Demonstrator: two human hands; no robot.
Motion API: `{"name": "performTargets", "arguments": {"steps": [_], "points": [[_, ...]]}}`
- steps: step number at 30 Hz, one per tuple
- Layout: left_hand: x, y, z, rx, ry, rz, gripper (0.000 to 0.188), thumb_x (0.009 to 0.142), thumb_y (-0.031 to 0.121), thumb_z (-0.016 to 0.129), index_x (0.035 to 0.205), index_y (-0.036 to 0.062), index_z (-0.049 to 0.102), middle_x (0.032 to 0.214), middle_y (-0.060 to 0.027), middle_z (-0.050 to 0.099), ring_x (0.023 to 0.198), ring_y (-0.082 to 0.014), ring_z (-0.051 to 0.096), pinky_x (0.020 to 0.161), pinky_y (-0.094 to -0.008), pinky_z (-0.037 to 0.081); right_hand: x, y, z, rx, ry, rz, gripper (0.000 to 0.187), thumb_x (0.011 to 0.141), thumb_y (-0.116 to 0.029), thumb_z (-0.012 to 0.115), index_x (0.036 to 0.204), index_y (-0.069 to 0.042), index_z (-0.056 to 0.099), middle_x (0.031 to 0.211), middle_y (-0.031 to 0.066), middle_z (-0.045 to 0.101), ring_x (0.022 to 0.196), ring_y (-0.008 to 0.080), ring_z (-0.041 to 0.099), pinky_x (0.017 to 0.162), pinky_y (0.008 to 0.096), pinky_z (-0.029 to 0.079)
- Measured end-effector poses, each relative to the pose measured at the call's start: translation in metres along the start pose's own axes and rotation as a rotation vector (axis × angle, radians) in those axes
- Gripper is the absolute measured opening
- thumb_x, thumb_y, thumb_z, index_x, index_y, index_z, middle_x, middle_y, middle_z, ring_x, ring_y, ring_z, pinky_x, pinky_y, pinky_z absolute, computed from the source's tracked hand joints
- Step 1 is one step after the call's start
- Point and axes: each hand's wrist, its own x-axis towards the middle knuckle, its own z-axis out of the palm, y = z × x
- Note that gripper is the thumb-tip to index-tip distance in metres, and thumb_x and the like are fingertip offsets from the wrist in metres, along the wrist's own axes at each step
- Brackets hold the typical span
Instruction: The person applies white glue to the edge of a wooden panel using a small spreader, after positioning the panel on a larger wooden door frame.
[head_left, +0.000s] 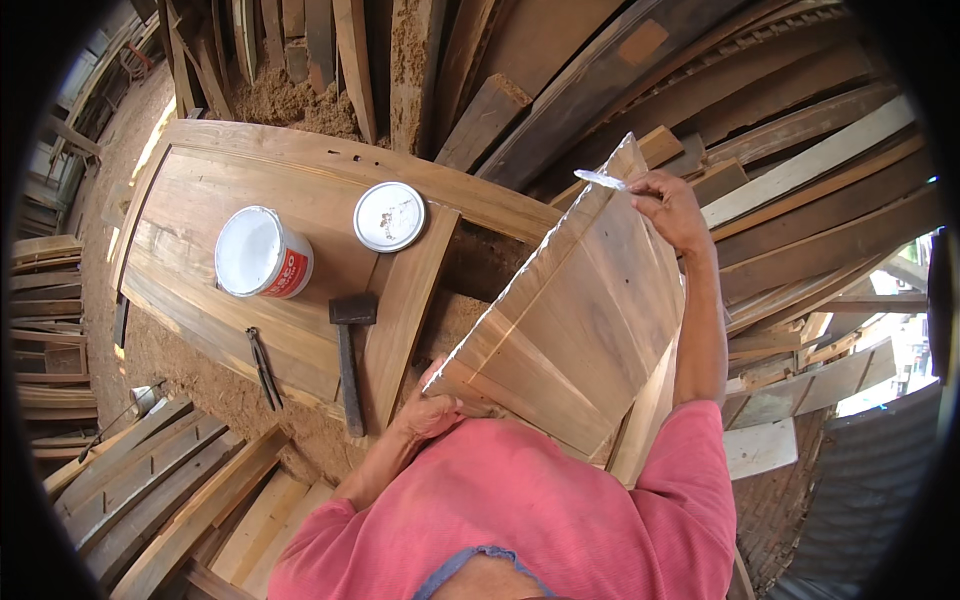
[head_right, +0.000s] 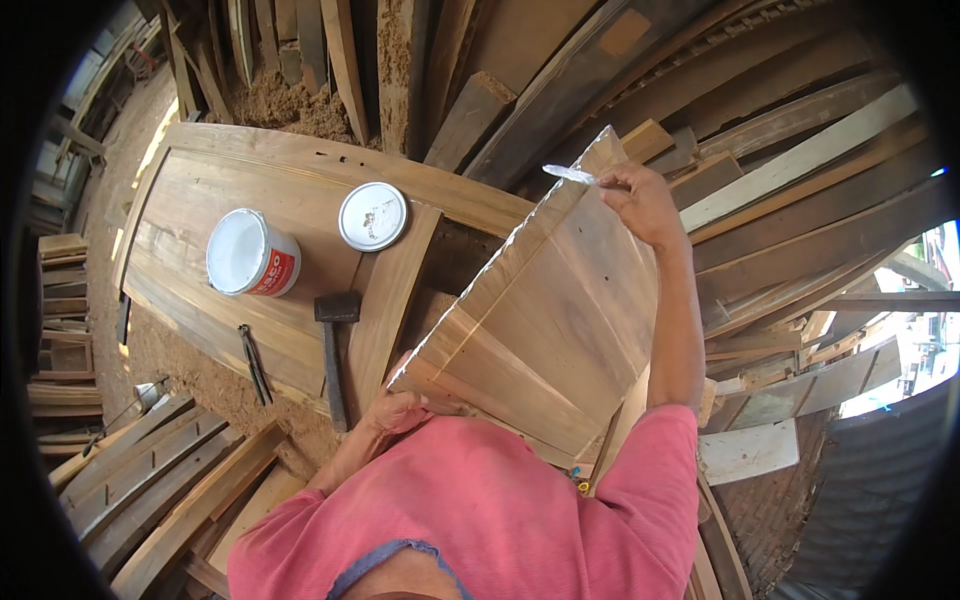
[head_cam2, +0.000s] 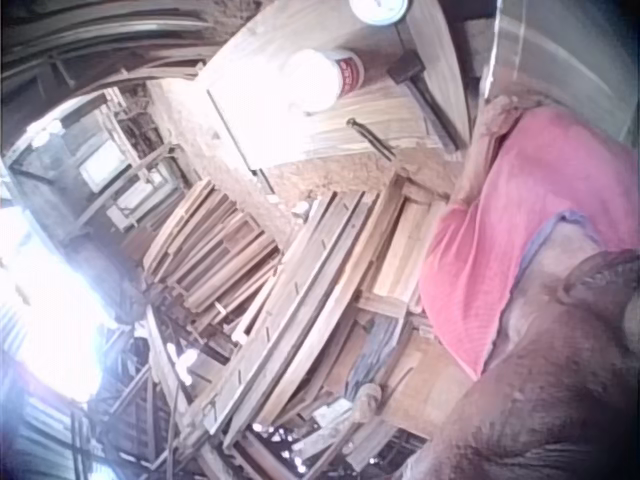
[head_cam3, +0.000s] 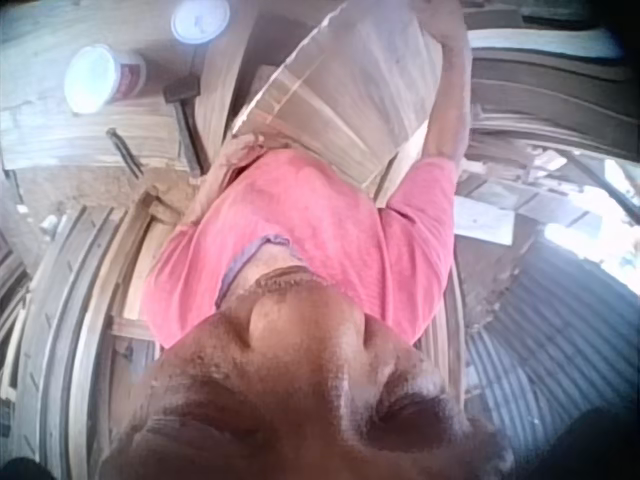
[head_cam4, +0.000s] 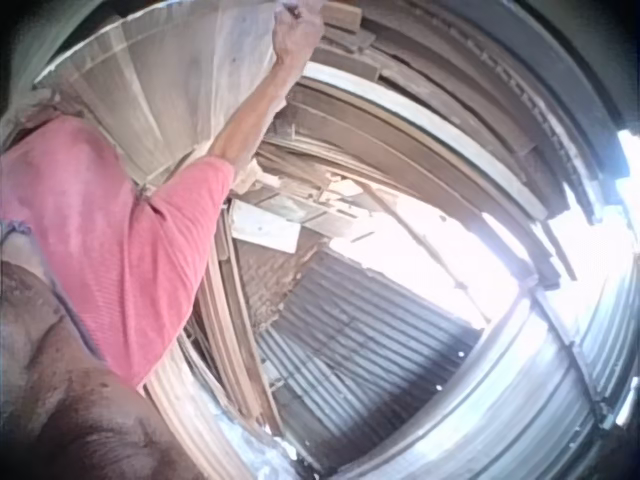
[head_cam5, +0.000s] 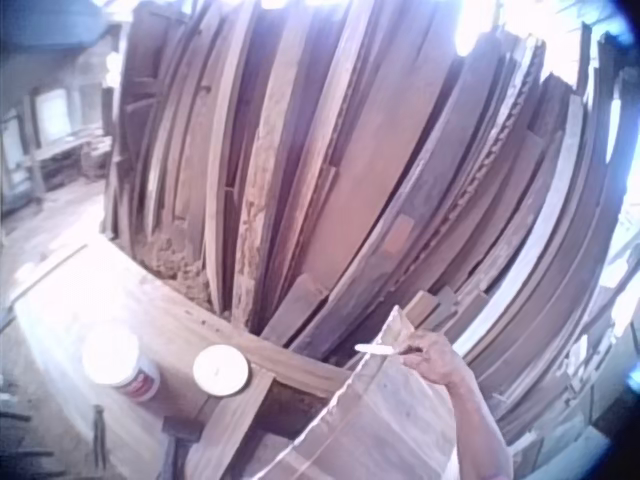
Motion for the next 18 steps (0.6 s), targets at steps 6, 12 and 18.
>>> {"name": "performTargets", "arguments": {"steps": [6,12,18], "points": [[0.009,-0.004,-0.02,0.022,-0.115,0.01,0.089,0.076,-0.02,0.044,0.152,0.0239,0.028,0.142,-0.0109,0.047,0.131,-0.0307,0.047,0.106,-0.0545,0.039,-0.048,-0.013,0.034,0.207,-0.144,0.02,0.021,0.075,0.008,0.065,0.095,0.002,0.068,0.102,0.0093,0.066,0.098,0.0184,0.064,0.087,0.0283,0.05],[0.004,0.011,0.008,0.002,-0.092,-0.028,0.088,0.075,-0.02,0.042,0.151,0.022,0.029,0.144,-0.0114,0.046,0.133,-0.0326,0.045,0.109,-0.0553,0.036,-0.074,-0.017,0.042,0.295,-0.116,0.102,0.018,0.078,0.01,0.064,0.095,0.003,0.067,0.107,0.0077,0.064,0.1,0.0148,0.062,0.09,0.0263,0.05],[0.009,0.006,-0.013,0.055,-0.005,0.01,0.086,0.074,-0.021,0.04,0.151,0.0181,0.03,0.144,-0.0126,0.045,0.133,-0.0328,0.045,0.109,-0.0545,0.037,-0.075,-0.03,0.05,0.396,0.077,0.043,0.019,0.082,0.004,0.066,0.101,0.002,0.067,0.107,0.0071,0.065,0.1,0.0153,0.063,0.09,0.0279,0.05]]}}
